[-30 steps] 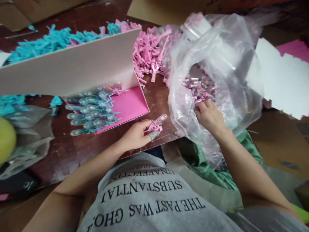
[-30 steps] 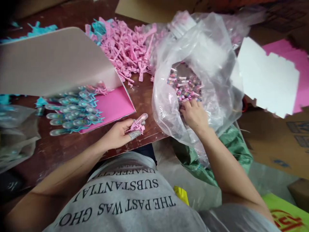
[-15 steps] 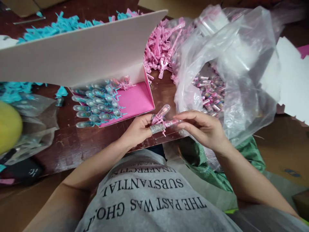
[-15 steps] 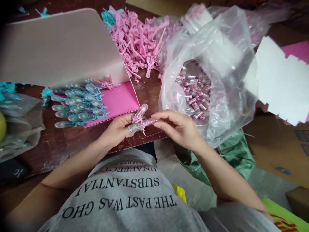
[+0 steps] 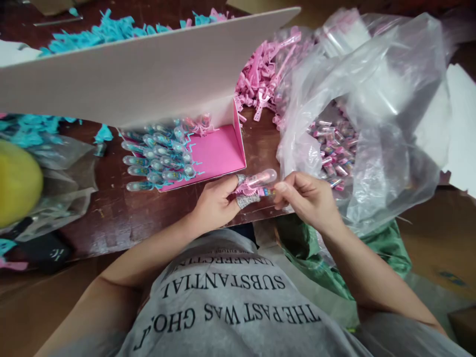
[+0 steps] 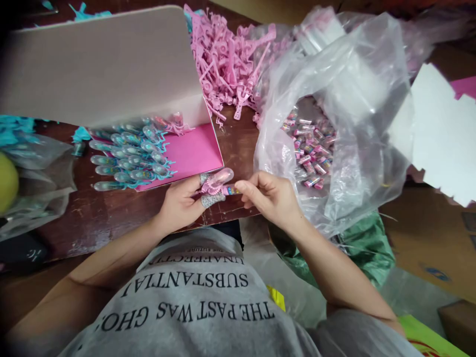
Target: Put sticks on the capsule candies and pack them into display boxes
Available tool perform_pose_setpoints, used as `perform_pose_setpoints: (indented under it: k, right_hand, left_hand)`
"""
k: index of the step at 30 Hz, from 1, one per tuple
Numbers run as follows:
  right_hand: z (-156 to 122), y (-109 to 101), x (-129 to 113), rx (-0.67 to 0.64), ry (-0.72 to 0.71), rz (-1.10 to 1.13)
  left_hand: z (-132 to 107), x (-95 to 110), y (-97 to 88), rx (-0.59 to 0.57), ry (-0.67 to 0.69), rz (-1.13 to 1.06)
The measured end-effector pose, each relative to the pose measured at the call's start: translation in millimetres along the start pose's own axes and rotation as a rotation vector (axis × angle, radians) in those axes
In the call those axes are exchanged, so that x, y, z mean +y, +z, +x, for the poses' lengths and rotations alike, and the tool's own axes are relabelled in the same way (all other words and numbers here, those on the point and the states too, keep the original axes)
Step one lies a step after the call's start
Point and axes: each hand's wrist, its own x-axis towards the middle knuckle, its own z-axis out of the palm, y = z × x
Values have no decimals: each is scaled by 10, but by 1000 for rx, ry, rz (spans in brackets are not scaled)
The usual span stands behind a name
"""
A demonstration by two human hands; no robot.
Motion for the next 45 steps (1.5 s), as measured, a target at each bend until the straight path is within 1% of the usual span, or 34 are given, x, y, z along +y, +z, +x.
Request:
perform_pose_setpoints:
  k: [1,3,5,6,8,9,10,11,12,13,14,16,17,18,19,21,23,25,27,29,31,33,35,37,39,41,43,45]
  right_hand:
    - [24,-23,4,-17,-25,-22]
    - [96,-107,11,-26,-154,-90]
    - [208,-201,3,-49,-342,-186]
    - [278,-235,-13,-80,-444,-247]
    - [438,-259,-75,-185,-655,-364]
    - [522,-252,-122,-240,-755,-412]
    - [605,-237,-179,-291,-838,-449]
    - [686,-221,-243,-336,-895,-469]
    - [764,-210,-312,-368,-921,-480]
    - [842,-206,-381,-373,-918,-492]
    - [922,-210,-445,-347,-896,-514]
    - [1095,-227,-543,-238,-810,-608]
    - [1191,-229,-568,-180,-756,-670]
    - [1291,-219,-575,-140,-706,-729]
    - [1393,-194,-564,-123,-666,-773]
    - [1585,-98,-505,-130,-616,-796]
    - [1735,40,-440,-134,-602,-784]
    - [1827,183,-420,-126,-593,-813]
    - [1876,288,-467,-140,-595,-882]
    - [1912,337,-557,-186,-574,-986]
    - [1957,332,-640,-214,-531,-1083]
    - [2021,298,-669,-214,-511,-1086]
    - [2096,258,-636,-203,-517,-976]
    - [2167,224,-573,-224,-520,-865]
    - [2227,200,-522,-259,-525,-826]
    - [2271,190,-503,-296,-521,-857]
    - [2294,195,-507,-295,-515,-914]
    - [2289,208,-524,-275,-559,-953]
  left_hand:
    - [12,31,-49,-13,0,14]
    - [55,110,-159,-38,-58,-61]
    - [108,201,-270,-85,-195,-235]
    - [134,247,-321,-129,-281,-330]
    - [175,330,-411,-237,-433,-479]
    - [190,364,-454,-286,-474,-517]
    - [205,392,-500,-329,-483,-520]
    - [220,412,-555,-361,-453,-485]
    - [240,423,-621,-362,-389,-404]
    - [267,422,-700,-328,-303,-274]
    - [304,406,-791,-258,-203,-104]
    - [406,330,-988,-70,-18,275]
    - [467,270,-1082,0,42,444]
    - [530,201,-1165,31,75,579]
    - [588,125,-1234,22,88,676]
    - [671,-22,-1323,-42,91,788]
    - [695,-133,-1357,-78,105,827]
    - [675,-192,-1361,-71,116,824]
    - [645,-208,-1357,-62,99,817]
    - [631,-204,-1356,-76,67,825]
    - [636,-206,-1363,-92,43,819]
    - [648,-222,-1374,-99,41,793]
    - [656,-242,-1384,-94,54,772]
    - [656,-253,-1389,-77,66,761]
    - [652,-250,-1390,-63,67,754]
    - [651,-240,-1390,-59,63,747]
    - [653,-233,-1390,-58,58,745]
    - [654,-239,-1392,-55,53,739]
